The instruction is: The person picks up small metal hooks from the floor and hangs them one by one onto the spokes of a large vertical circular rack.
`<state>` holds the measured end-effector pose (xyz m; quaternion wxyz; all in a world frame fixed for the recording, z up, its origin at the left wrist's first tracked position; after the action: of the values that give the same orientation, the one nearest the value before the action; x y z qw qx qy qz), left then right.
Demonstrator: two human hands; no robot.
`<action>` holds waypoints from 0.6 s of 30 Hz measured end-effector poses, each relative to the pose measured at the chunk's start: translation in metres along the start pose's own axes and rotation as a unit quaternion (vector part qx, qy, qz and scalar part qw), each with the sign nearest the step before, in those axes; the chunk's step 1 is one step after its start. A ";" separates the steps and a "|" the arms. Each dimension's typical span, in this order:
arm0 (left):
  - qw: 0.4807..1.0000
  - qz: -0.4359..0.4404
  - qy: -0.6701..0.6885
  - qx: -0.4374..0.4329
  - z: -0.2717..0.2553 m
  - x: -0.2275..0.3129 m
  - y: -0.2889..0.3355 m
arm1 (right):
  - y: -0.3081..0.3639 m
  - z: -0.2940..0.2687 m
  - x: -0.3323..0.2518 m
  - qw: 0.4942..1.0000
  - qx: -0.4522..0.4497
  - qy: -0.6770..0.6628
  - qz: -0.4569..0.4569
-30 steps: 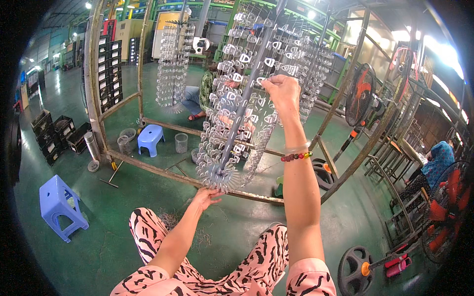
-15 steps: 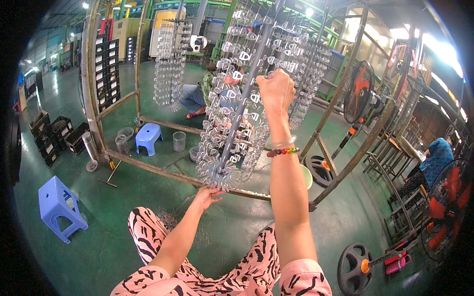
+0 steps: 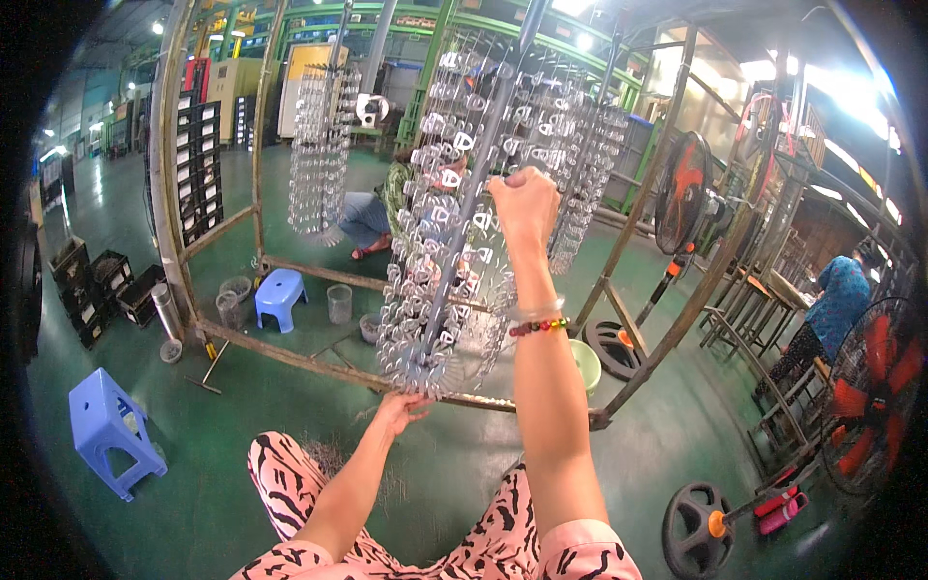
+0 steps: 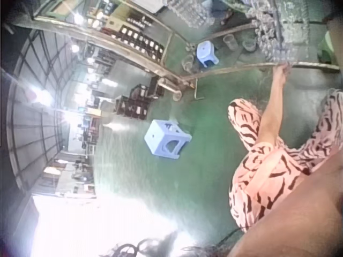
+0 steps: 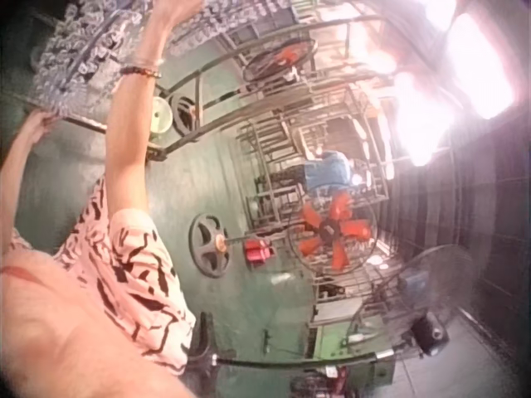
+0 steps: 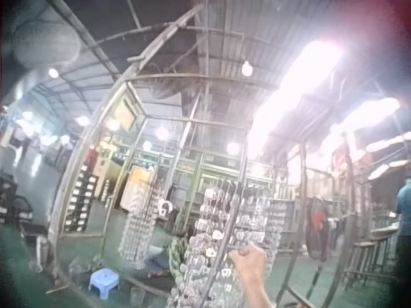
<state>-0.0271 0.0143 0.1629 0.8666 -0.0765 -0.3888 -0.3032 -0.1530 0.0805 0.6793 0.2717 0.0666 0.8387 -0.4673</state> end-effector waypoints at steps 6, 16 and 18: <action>1.000 0.022 -0.001 -0.003 -0.019 -0.012 -0.010 | -0.008 0.007 0.008 0.995 -0.049 -0.033 -0.078; 1.000 0.009 0.012 -0.014 0.000 0.002 -0.021 | 0.006 -0.009 0.016 0.987 -0.101 -0.027 -0.124; 1.000 -0.015 0.011 0.006 0.001 -0.002 -0.014 | 0.035 0.002 0.027 0.983 -0.126 -0.030 -0.129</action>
<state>-0.0374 0.0040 0.1612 0.8665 -0.0621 -0.3821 -0.3151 -0.1619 0.0940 0.6389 0.2403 -0.0908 0.8841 -0.3904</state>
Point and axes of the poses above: each hand's wrist, its own y-axis away from the middle knuckle, its own z-axis out of the palm, x = y × z, the point moved 10 cm from there along -y, towards the middle knuckle, and after that the axes turned 8 degrees about -x, right-handed, at the moved point
